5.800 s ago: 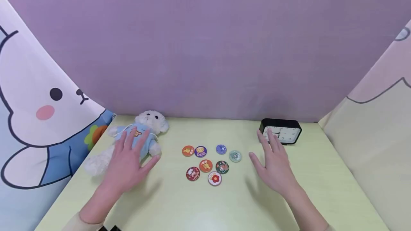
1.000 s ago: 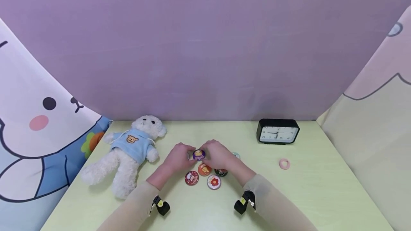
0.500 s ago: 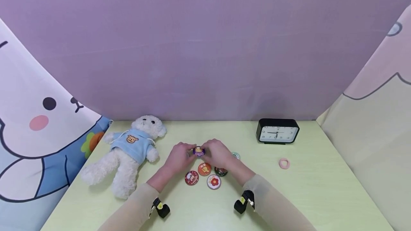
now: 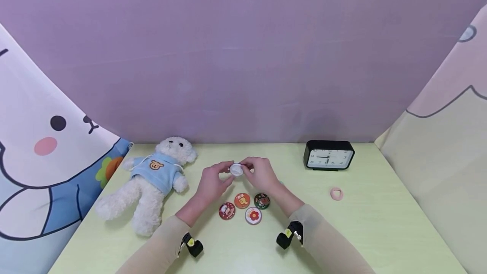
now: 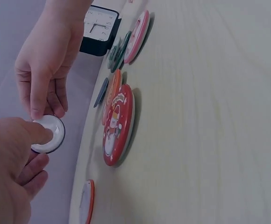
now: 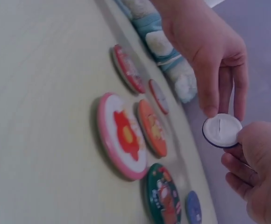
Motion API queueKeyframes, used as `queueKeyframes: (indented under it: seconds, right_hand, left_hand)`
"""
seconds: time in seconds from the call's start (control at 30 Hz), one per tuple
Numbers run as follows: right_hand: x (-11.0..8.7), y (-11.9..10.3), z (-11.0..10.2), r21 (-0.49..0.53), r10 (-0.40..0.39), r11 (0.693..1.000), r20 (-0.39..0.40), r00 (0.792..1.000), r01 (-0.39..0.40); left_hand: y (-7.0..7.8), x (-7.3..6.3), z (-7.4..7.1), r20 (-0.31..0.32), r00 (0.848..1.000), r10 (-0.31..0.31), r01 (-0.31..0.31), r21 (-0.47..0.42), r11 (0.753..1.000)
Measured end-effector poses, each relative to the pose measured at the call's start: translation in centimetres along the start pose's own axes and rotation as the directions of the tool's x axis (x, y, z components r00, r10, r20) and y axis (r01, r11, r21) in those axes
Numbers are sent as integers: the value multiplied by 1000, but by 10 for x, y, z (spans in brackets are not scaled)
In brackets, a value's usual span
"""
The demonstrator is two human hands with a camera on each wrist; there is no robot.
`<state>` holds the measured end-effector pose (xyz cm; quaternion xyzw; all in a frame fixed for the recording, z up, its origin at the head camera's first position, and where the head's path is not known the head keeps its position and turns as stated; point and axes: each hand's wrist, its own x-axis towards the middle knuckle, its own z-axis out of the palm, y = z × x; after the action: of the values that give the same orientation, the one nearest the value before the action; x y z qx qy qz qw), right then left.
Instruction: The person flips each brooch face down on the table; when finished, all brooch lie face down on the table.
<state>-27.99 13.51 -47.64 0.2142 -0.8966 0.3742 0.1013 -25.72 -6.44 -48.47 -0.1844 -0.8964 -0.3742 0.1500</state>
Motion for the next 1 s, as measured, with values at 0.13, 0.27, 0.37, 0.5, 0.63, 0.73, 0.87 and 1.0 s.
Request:
queueKeyframes:
  seconds: [0.13,0.27,0.37,0.5,0.63,0.73,0.87,1.0]
  right_hand:
    - [2,-7,-4,48,65,997,-1,998,-65]
    - [1,-14,-6,63,90,994,20,996,-91]
    - [-1,-16,-7,42,86,995,44,995,-88]
    - [-3,-14,-7,2,50,999,96,994,-50]
    - [-5,-8,-5,-22,6,1000,150,989,-2]
    - [-6,-6,-2,-46,-30,998,164,986,38]
    - [-8,-3,3,-94,-61,992,177,982,79]
    - [-8,-1,9,-139,-78,985,196,978,107]
  left_hand:
    - [5,1,-1,13,1000,9,-9,11,1000]
    - [6,1,-1,26,1000,7,-8,26,1000]
    - [5,0,-1,41,999,19,-22,75,997]
    - [1,0,0,65,997,36,-45,140,989]
    - [-3,-1,0,86,995,56,-70,170,983]
    - [-5,-3,1,93,992,83,-99,184,978]
    - [-7,-5,4,116,989,94,-115,194,974]
    - [-10,-5,7,162,985,57,-91,213,973]
